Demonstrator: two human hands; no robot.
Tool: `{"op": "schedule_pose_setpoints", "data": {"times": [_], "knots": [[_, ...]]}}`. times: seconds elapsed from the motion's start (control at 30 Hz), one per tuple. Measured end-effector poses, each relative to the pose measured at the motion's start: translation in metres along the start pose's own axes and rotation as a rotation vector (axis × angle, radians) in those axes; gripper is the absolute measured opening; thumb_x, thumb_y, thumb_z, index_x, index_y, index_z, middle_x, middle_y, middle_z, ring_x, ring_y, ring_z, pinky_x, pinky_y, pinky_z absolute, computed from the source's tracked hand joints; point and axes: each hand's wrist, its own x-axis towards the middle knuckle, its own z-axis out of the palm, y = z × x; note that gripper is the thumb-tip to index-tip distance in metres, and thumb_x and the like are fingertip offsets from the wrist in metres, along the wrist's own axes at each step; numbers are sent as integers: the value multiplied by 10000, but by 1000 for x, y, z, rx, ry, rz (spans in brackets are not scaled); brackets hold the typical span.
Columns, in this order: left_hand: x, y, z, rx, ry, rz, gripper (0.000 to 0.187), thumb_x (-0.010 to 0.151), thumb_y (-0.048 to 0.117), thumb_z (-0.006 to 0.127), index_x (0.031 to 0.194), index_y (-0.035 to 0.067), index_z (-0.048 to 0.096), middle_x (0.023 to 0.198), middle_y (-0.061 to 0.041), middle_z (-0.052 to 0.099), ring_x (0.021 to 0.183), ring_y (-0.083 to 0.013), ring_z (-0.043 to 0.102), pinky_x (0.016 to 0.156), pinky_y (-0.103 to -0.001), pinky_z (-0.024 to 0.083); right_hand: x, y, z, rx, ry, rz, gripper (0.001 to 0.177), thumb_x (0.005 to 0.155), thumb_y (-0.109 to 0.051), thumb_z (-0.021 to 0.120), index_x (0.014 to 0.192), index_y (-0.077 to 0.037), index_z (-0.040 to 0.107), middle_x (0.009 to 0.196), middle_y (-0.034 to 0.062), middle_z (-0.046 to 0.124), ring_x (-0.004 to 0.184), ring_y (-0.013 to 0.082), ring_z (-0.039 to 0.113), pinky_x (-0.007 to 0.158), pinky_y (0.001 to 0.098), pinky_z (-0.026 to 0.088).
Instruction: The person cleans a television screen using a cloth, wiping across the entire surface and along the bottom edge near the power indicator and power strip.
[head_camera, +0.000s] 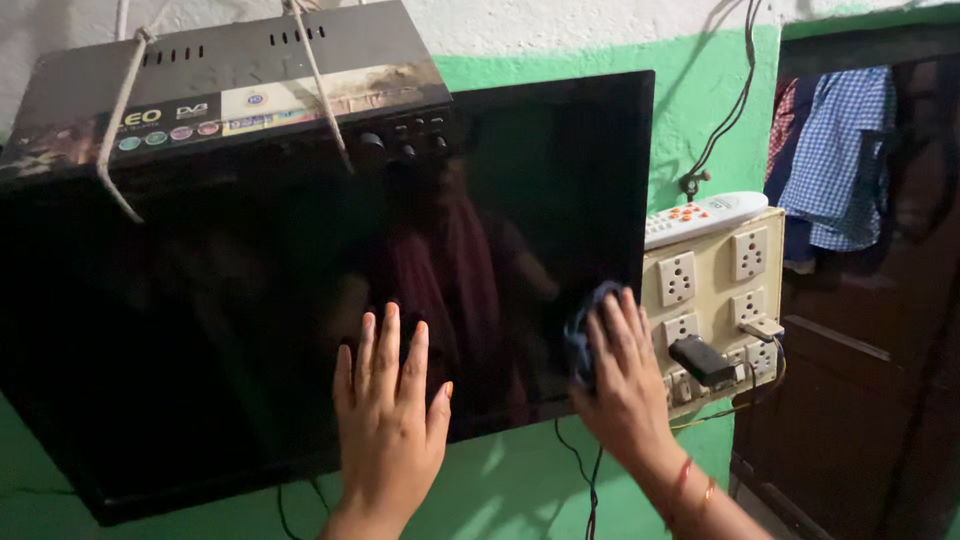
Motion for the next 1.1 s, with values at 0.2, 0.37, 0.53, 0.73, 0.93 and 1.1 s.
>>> {"op": "schedule_pose_setpoints", "data": {"times": [0.2, 0.37, 0.53, 0.73, 0.93, 1.1], "knots": [[6, 5, -10, 22, 4, -5, 666, 884, 263, 665, 1483, 62, 458, 1609, -220, 326, 1486, -425, 293, 1165, -611, 242, -2, 7, -1, 20, -81, 8, 820, 656, -42, 752, 1412, 75, 459, 1532, 285, 356, 1480, 511, 282, 1200, 606, 282], [8, 14, -23, 24, 4, 16, 669, 882, 248, 671, 1488, 57, 461, 1610, -219, 318, 1489, -421, 291, 1173, -610, 246, 56, 15, -12, 32, -32, -54, 849, 662, 21, 712, 1453, 80, 409, 1550, 290, 333, 1492, 529, 259, 1218, 623, 259], [5, 11, -32, 17, -5, 25, 661, 860, 226, 679, 1467, 59, 476, 1607, -234, 319, 1488, -428, 295, 1162, -613, 250, 134, 31, -19, -29, 166, -118, 818, 781, 117, 683, 1540, -20, 409, 1614, 241, 343, 1546, 501, 289, 1297, 605, 272], [3, 3, -34, 36, 23, 6, 629, 867, 236, 691, 1441, 54, 508, 1584, -232, 346, 1478, -435, 307, 1161, -615, 262, 189, 52, -26, -62, 303, -92, 554, 1025, 10, 740, 1499, -54, 461, 1611, 208, 390, 1546, 448, 350, 1287, 532, 362], [1, 0, -31, 59, 5, -21, 628, 848, 224, 691, 1428, 61, 516, 1588, -232, 336, 1477, -432, 307, 1154, -613, 261, 162, 41, -29, -83, 254, -59, 512, 995, -72, 738, 1467, -15, 548, 1560, 241, 449, 1496, 484, 411, 1216, 517, 412], [3, 3, -27, 28, 4, -6, 654, 860, 216, 682, 1467, 71, 488, 1603, -228, 320, 1483, -427, 306, 1165, -609, 257, 109, 28, -23, -99, 200, -15, 568, 904, -77, 742, 1431, 13, 549, 1521, 277, 437, 1444, 493, 422, 1183, 537, 403]]}}
